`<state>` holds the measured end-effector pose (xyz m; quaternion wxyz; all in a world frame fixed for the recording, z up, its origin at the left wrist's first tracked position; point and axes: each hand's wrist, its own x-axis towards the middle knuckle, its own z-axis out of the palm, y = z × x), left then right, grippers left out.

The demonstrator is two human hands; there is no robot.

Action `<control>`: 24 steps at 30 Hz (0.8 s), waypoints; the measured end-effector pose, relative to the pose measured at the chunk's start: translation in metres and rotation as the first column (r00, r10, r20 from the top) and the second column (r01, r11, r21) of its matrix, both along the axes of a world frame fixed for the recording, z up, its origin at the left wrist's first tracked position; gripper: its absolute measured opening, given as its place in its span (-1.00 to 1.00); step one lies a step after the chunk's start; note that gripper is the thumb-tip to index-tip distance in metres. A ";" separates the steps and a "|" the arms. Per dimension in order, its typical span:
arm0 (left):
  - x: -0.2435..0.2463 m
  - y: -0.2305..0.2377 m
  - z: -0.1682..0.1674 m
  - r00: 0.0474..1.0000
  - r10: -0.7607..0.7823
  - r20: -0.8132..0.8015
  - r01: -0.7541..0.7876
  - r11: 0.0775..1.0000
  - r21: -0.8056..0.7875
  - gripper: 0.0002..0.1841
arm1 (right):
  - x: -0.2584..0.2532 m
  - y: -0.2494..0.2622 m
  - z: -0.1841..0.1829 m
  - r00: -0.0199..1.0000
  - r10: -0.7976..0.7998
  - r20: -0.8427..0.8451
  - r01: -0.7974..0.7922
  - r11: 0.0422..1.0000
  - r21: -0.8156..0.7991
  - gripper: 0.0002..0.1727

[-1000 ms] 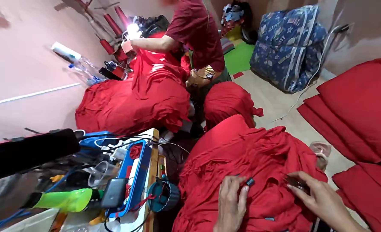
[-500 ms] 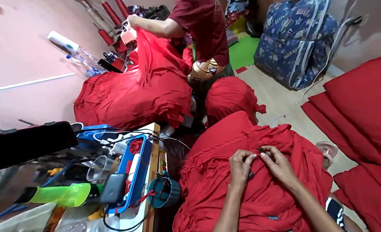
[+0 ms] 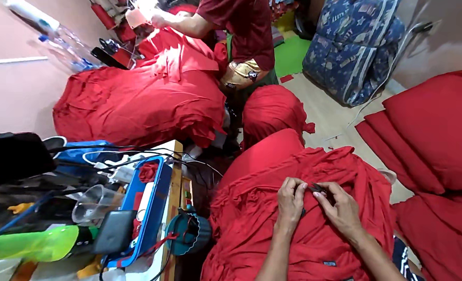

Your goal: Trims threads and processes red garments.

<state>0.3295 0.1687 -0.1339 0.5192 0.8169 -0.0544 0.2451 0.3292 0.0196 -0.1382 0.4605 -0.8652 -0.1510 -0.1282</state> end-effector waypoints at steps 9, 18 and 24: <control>-0.002 -0.001 -0.003 0.987 -0.016 0.160 -0.010 0.987 0.159 -0.87 | 0.001 0.005 0.006 0.993 -0.095 -0.069 0.096 0.995 0.016 -0.69; -0.008 -0.007 -0.006 0.993 0.004 0.122 -0.044 0.944 0.328 -0.77 | 0.006 -0.003 -0.003 0.975 0.019 -0.222 0.090 0.879 0.468 -0.72; -0.006 -0.007 -0.008 0.989 0.068 0.131 -0.093 0.977 0.191 -0.91 | 0.005 -0.001 -0.004 0.979 0.019 -0.201 0.063 0.916 0.396 -0.71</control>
